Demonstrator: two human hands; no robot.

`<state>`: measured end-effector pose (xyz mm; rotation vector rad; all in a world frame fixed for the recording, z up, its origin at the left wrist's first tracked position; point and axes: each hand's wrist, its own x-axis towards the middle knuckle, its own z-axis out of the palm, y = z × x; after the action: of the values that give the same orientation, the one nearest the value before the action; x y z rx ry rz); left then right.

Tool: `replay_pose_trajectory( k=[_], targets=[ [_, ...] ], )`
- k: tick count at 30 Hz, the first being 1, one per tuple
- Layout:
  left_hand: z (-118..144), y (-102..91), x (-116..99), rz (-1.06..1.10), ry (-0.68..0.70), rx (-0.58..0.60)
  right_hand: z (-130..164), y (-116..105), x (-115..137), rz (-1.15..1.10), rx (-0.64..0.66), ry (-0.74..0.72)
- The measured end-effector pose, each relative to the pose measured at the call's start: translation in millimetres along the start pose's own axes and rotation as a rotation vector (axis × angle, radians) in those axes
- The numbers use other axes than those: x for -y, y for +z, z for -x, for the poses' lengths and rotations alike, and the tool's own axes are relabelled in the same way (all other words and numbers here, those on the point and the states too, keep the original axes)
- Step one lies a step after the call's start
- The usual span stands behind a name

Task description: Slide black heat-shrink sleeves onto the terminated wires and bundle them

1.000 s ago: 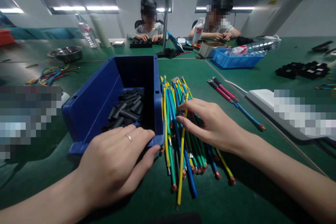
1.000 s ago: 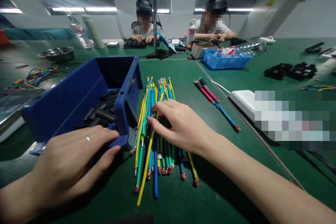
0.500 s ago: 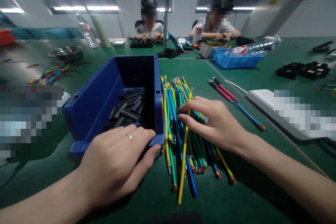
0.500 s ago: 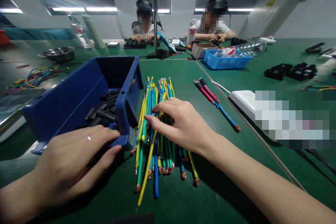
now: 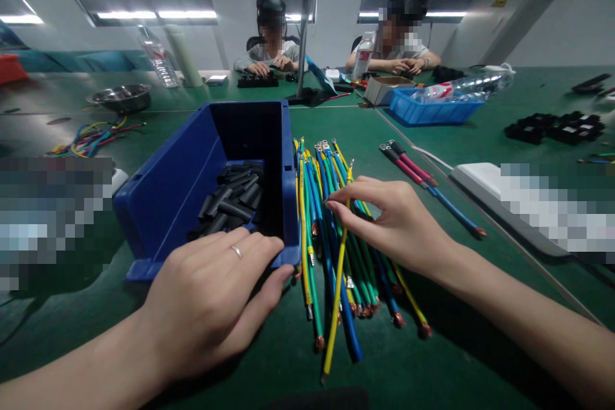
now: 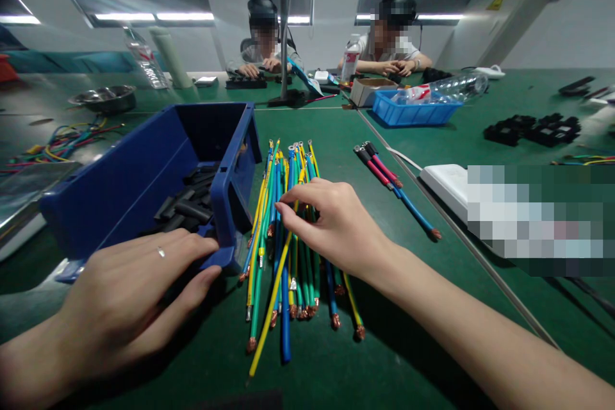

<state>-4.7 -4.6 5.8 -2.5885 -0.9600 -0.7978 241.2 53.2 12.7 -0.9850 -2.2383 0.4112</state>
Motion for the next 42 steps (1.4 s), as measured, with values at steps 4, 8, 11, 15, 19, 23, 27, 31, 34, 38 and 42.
replay_pose_trajectory(
  k=[4, 8, 11, 15, 19, 23, 27, 31, 34, 38, 42],
  targets=[
    [1, 1.2, 0, 0.01, -0.006, 0.003, -1, 1, 0, -0.11, -0.023, 0.15],
    [1, 0.0, 0, 0.009, -0.013, 0.011, -1, 4, -2, -0.207, -0.04, 0.223],
    [1, -0.7, 0, 0.009, -0.01, 0.008, -1, 6, -5, -0.303, -0.026, 0.281],
    [1, -1.3, 0, 0.008, -0.006, 0.008, -4, 7, -9, -0.347, -0.018, 0.327],
    [0, -1.3, 0, 0.006, -0.002, 0.007, -8, 6, -12, -0.493, 0.004, 0.43],
    [-2, -1.2, 0, -0.004, 0.003, 0.01, -11, 3, -11, -0.757, -0.002, 0.587],
    [-1, -0.9, 0, -0.002, -0.002, 0.002, -10, 2, -9, -0.982, 0.005, 0.69],
    [-2, -1.2, 0, -0.006, 0.008, -0.005, -10, 2, -8, -1.01, -0.003, 0.679],
    [-4, -3.1, 0, -0.013, 0.026, -0.001, -11, 0, -6, -0.966, -0.028, 0.678],
    [-4, -4.7, 0, -0.012, 0.025, 0.01, -11, 1, -3, -1.022, -0.044, 0.681],
    [0, -2.3, 0, -0.005, 0.01, 0.012, -11, 3, -3, -1.155, -0.05, 0.65]
  ],
)
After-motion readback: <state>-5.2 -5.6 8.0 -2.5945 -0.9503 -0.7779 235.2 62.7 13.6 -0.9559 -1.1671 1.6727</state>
